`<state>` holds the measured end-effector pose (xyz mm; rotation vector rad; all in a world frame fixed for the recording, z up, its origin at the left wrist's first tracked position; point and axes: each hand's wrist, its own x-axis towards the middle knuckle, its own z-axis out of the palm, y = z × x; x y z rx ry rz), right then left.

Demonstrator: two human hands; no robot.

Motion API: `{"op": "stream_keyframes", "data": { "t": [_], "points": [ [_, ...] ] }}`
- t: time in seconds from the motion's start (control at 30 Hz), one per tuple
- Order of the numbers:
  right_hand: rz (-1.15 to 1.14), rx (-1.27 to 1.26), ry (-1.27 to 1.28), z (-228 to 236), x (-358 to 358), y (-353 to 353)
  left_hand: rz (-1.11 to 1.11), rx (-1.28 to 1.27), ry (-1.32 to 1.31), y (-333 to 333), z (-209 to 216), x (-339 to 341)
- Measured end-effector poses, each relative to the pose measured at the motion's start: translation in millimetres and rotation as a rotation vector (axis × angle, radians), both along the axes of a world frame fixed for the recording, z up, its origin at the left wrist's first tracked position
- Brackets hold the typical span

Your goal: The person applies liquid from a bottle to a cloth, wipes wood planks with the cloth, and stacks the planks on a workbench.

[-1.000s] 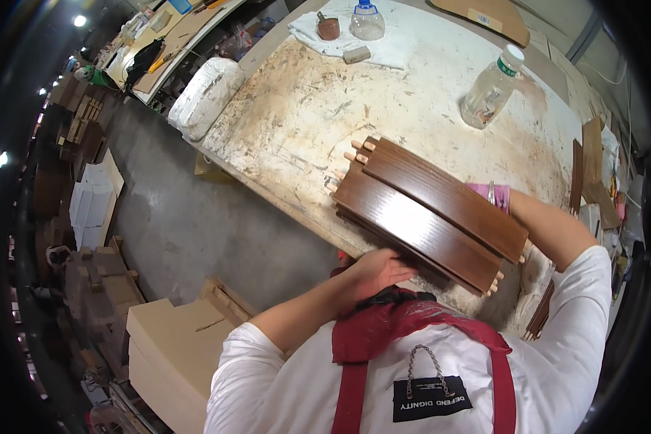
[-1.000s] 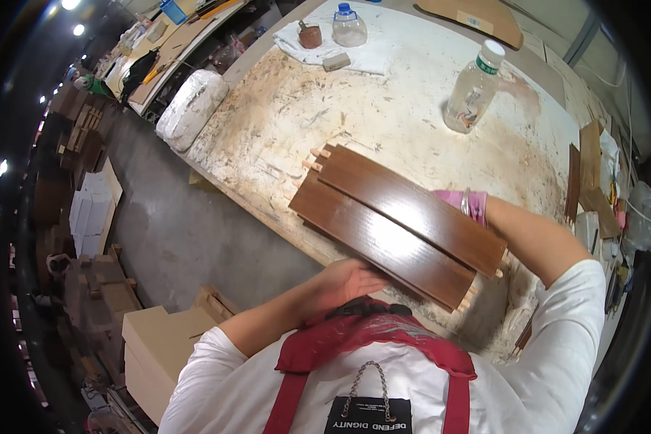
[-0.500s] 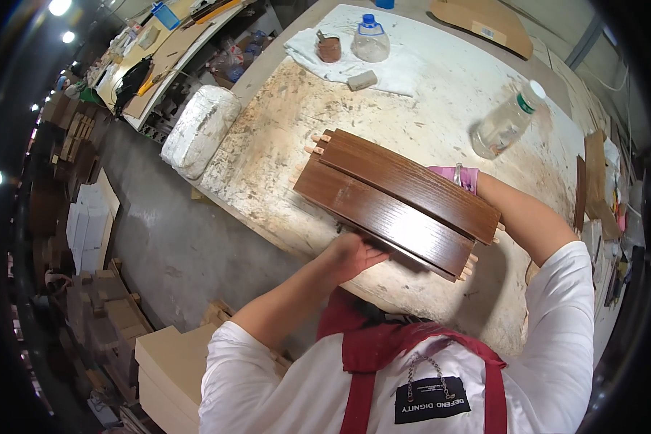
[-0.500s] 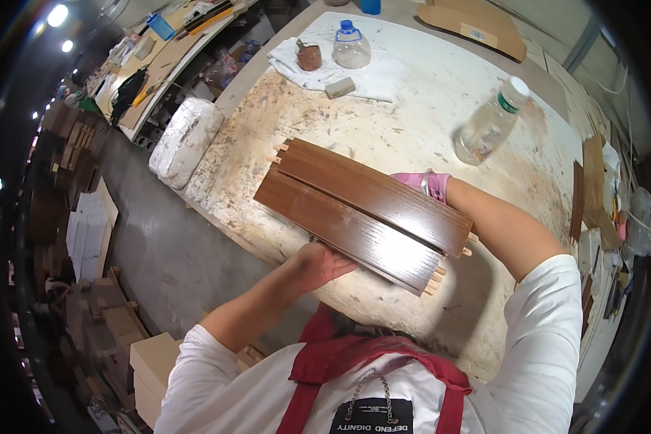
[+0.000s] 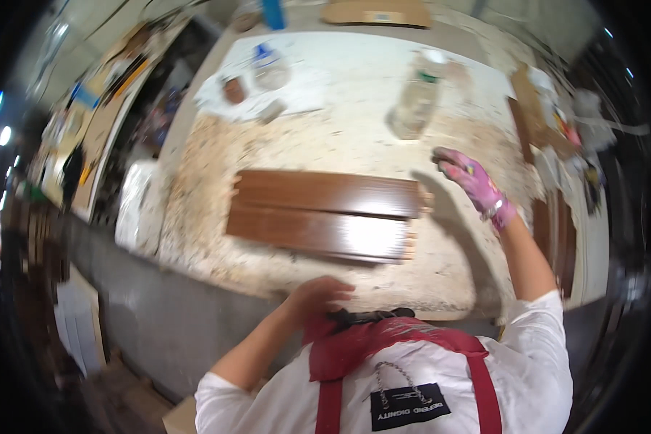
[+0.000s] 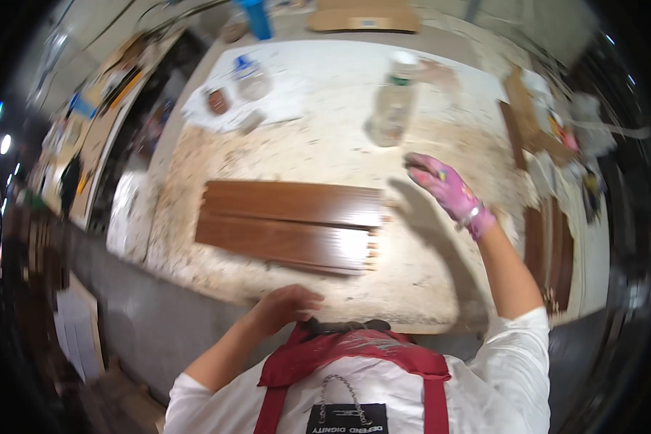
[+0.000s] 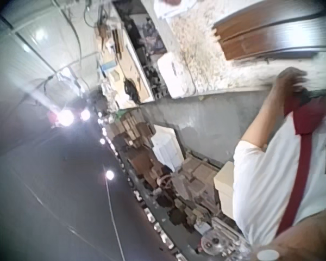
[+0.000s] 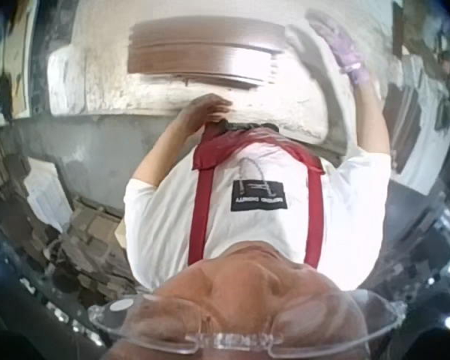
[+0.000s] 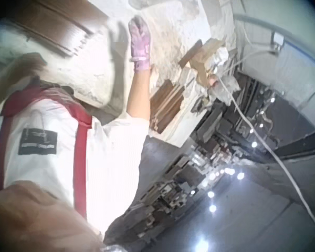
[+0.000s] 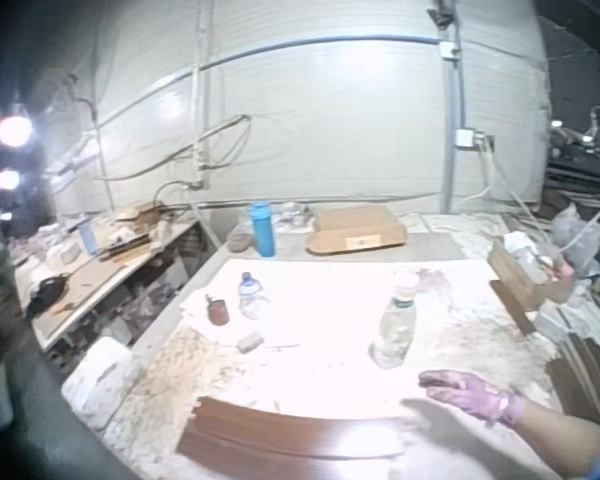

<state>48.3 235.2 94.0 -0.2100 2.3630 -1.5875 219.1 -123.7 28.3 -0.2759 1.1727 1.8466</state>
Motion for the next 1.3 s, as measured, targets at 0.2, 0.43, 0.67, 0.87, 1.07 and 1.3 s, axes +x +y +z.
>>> {"op": "stream_keyframes", "data": {
  "t": [0.2,0.43,0.67,0.87,1.07,1.3],
  "points": [
    [-0.412,1.195,0.373,-22,147,126,-0.2,-0.067,0.131,109,19,-2],
    [-0.391,0.819,0.27,-69,175,180,-0.392,-0.226,1.102,393,41,-79],
    [-0.25,0.78,0.259,-42,268,191,-0.645,-0.371,2.212,594,39,-191],
    [-0.305,0.759,0.238,-58,234,169,-1.138,-0.613,2.322,657,30,-205],
    [-0.355,0.63,0.531,-74,221,181,-1.159,-0.786,2.263,561,54,-201],
    [-0.347,0.098,0.268,-30,264,204,-0.466,-0.688,1.319,337,13,-80]
  ]
}}
